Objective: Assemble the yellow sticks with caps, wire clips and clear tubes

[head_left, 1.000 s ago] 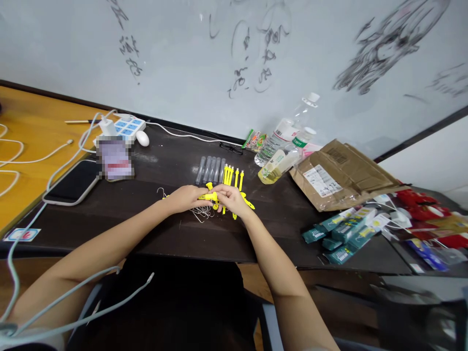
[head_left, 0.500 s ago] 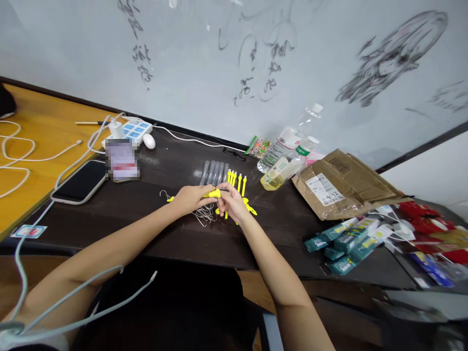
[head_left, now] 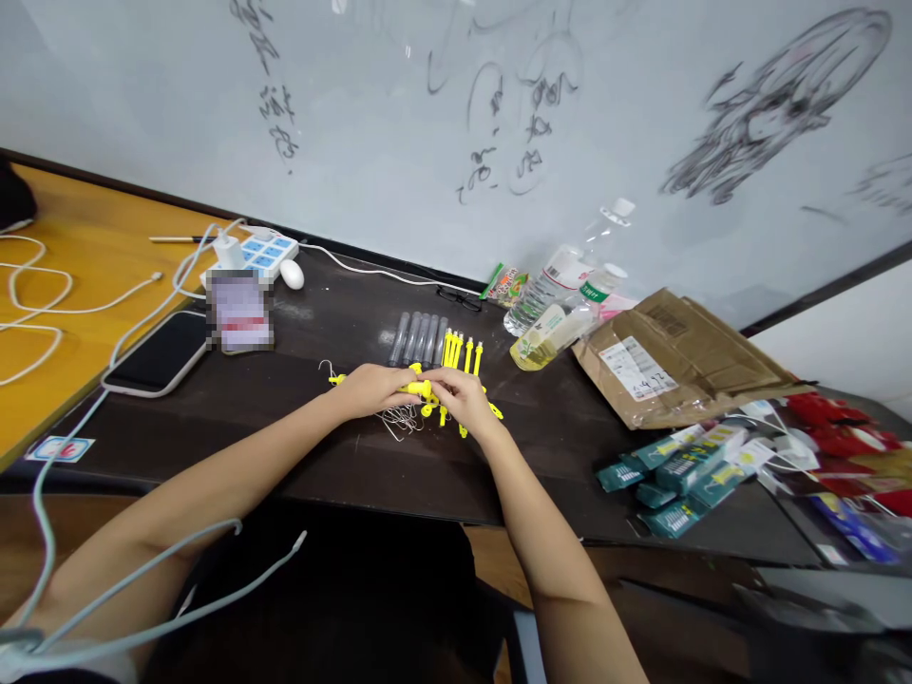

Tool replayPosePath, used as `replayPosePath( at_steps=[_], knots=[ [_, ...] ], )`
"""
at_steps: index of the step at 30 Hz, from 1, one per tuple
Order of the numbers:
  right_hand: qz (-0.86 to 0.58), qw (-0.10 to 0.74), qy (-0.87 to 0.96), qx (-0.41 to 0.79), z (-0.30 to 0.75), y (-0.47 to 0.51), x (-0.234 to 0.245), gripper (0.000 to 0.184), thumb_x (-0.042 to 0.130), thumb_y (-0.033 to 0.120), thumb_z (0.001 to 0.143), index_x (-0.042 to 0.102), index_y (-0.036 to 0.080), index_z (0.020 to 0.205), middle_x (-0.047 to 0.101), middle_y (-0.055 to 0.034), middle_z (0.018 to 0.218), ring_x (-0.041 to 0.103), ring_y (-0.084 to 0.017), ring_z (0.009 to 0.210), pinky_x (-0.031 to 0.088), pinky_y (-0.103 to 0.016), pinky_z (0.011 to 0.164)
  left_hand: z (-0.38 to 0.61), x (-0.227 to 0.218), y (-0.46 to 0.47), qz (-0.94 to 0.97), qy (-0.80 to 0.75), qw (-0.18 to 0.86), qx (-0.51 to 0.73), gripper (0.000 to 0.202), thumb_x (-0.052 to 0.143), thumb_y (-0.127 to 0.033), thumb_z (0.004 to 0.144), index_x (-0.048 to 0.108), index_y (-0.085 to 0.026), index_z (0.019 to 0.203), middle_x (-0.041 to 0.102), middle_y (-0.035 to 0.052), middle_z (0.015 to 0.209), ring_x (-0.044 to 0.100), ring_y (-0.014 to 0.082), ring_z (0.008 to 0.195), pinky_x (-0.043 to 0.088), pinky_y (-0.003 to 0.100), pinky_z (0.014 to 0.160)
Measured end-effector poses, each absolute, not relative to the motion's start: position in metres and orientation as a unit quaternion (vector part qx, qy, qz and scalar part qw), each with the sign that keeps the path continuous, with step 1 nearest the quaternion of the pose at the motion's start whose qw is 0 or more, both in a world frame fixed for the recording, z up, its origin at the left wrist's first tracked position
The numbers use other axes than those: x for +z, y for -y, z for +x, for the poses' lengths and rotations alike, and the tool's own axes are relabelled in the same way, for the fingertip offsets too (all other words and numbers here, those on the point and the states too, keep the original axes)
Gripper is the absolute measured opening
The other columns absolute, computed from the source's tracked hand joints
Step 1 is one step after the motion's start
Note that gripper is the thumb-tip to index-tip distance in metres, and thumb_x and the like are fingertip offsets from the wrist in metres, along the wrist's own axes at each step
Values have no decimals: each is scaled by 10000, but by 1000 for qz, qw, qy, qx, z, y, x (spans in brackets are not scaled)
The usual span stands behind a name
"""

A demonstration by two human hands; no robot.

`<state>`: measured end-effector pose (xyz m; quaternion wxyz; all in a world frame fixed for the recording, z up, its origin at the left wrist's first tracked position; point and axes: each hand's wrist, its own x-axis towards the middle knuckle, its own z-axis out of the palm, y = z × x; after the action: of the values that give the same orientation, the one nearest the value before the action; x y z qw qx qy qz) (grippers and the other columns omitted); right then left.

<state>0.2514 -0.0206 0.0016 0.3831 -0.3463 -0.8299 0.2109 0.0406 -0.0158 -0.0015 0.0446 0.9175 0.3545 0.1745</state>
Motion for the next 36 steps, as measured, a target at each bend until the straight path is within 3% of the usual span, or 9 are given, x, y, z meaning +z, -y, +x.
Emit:
replayPosePath(
  at_steps=[8, 13, 16, 19, 22, 27, 31, 36],
  knots=[
    [-378, 344, 791, 337, 246, 26, -3, 210, 437, 316, 917, 606, 221, 999, 523, 32, 618, 449, -92, 438, 356, -216, 448, 40, 0, 16, 913, -364, 42, 177, 445, 383, -568, 919, 574, -169, 958, 655, 39, 747, 631, 182, 684, 362, 243, 555],
    [-419, 407, 722, 369, 246, 13, -6, 218, 469, 416, 895, 564, 222, 922, 375, 69, 522, 333, -81, 386, 259, -204, 389, 75, -14, 47, 947, -273, 62, 158, 415, 426, -583, 894, 589, -206, 843, 662, 33, 723, 612, 155, 629, 349, 232, 514],
    [-421, 436, 705, 369, 247, 8, -4, 229, 463, 430, 899, 551, 226, 953, 310, 81, 509, 294, -87, 404, 260, -208, 415, 81, -17, 50, 952, -259, 58, 155, 394, 466, -581, 878, 588, -207, 847, 669, 17, 741, 630, 147, 669, 352, 215, 524],
    [-415, 416, 739, 330, 244, 11, -4, 192, 469, 372, 900, 571, 214, 937, 375, 63, 542, 363, -99, 473, 309, -216, 489, 68, -12, 33, 933, -321, 4, 161, 349, 450, -514, 915, 581, -191, 892, 681, 15, 796, 646, 149, 726, 347, 206, 544],
    [-431, 377, 774, 269, 240, 14, -5, 168, 468, 262, 879, 603, 212, 967, 537, 26, 648, 507, -132, 606, 382, -240, 601, 55, -10, 17, 929, -336, -4, 158, 338, 452, -495, 922, 571, -181, 962, 690, 33, 870, 653, 159, 749, 362, 211, 563],
    [-431, 336, 808, 218, 240, 15, -7, 337, 446, 82, 743, 627, 213, 996, 671, -27, 958, 610, -193, 875, 437, -290, 773, 52, -9, 16, 917, -360, 8, 174, 349, 415, -491, 938, 553, -172, 968, 697, 40, 902, 663, 171, 777, 386, 221, 595],
    [-433, 316, 823, 188, 240, 16, -9, 385, 427, 65, 723, 613, 219, 1023, 676, -41, 968, 612, -214, 889, 437, -296, 773, 53, -8, 19, 907, -376, -1, 189, 369, 430, -521, 922, 547, -174, 967, 698, 44, 853, 662, 177, 758, 377, 221, 579],
    [-491, 260, 823, 116, 237, 20, -11, 344, 448, 118, 770, 575, 244, 1064, 678, -40, 847, 605, -225, 735, 405, -274, 647, 51, -6, 20, 877, -420, 2, 234, 414, 458, -568, 893, 535, -191, 1044, 699, 30, 847, 654, 158, 694, 350, 208, 541]
  ],
)
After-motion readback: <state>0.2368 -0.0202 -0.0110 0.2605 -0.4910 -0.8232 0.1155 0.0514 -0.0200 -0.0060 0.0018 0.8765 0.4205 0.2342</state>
